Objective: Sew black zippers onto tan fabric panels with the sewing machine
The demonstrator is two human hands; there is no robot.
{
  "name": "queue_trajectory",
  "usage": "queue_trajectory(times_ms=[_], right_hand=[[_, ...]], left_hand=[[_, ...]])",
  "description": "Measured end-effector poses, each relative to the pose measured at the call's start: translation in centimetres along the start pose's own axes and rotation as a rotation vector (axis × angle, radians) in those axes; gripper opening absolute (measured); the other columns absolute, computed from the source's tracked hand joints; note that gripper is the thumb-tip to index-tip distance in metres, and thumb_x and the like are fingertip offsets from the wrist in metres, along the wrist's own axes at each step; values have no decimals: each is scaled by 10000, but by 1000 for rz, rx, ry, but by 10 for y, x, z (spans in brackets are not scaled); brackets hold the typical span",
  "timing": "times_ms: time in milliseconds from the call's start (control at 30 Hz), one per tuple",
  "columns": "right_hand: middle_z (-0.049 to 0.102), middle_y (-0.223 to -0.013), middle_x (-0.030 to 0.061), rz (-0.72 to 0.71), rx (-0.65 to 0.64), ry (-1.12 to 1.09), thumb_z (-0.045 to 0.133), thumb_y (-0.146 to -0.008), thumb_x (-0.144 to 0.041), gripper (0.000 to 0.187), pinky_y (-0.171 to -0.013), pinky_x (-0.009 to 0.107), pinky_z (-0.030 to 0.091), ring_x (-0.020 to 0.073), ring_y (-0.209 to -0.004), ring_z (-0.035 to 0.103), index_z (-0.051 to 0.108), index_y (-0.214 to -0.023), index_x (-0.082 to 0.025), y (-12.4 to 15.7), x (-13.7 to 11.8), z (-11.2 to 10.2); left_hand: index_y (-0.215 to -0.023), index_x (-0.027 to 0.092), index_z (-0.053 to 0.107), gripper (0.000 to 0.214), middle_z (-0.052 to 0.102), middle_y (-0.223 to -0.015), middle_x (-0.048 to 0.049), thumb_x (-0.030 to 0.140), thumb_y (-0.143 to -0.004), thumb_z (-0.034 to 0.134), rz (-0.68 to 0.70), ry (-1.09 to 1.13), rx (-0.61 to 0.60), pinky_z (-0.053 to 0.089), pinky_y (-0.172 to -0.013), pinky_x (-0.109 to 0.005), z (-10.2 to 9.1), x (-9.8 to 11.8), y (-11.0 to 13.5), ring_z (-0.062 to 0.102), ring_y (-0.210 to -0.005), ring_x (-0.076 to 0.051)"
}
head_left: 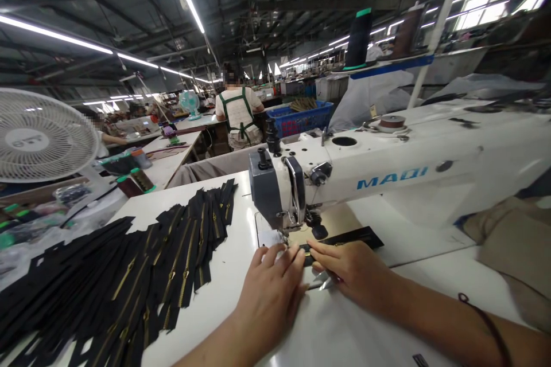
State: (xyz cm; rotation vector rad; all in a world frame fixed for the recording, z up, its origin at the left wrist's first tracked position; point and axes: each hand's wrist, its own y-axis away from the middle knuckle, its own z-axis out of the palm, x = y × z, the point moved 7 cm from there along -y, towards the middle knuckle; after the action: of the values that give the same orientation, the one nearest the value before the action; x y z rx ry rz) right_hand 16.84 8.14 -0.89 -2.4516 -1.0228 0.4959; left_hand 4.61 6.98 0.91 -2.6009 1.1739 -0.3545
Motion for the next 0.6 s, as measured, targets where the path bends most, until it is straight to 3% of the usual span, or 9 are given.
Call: queue_trajectory(times_ms=[133,233,333,467,600], right_hand=[[672,-1083,128,14,28,-8,390,-913,-148,297,-647,281,555,199,-740,691,686,-903,-131,0,2,0],[687,-1037,114,13,1,-27,421,-896,-141,261,-688,266,543,197,-777,688,682,-888,-139,-5,3,2],[704,-939,90,25,-28,-14,455,-887,-142,222,-686,236,523,184,-771,682,676,-896,-157,-12,5,4],[704,-858,67,49,-39,1,472,-886,-141,200,-659,216,499,169,-731,673,669,-893,-174,-18,8,5],[700,-845,67,54,-31,-13,478,-891,-158,187,-658,215,489,165,-716,667,664,-896,-172,-16,10,6]], left_hand=[[-1156,182,590,298,618,-1227,-82,271,-877,534,-134,-50,-5,448,-876,-499,-8,-22,10,554,-1063,-304],[-1059,174,636,225,633,-1191,-105,220,-882,504,-193,-117,120,460,-838,-475,-24,-39,21,573,-1034,-293],[-967,171,651,203,673,-1067,-101,164,-901,459,-159,-127,235,465,-793,-427,-33,-38,24,598,-956,-255],[-1044,171,626,237,683,-1059,-72,102,-892,458,-55,-78,173,470,-782,-393,-16,-19,14,603,-932,-230],[-1112,136,592,261,638,-1161,-112,89,-876,489,-92,-161,76,474,-802,-417,4,-14,3,579,-1000,-266]])
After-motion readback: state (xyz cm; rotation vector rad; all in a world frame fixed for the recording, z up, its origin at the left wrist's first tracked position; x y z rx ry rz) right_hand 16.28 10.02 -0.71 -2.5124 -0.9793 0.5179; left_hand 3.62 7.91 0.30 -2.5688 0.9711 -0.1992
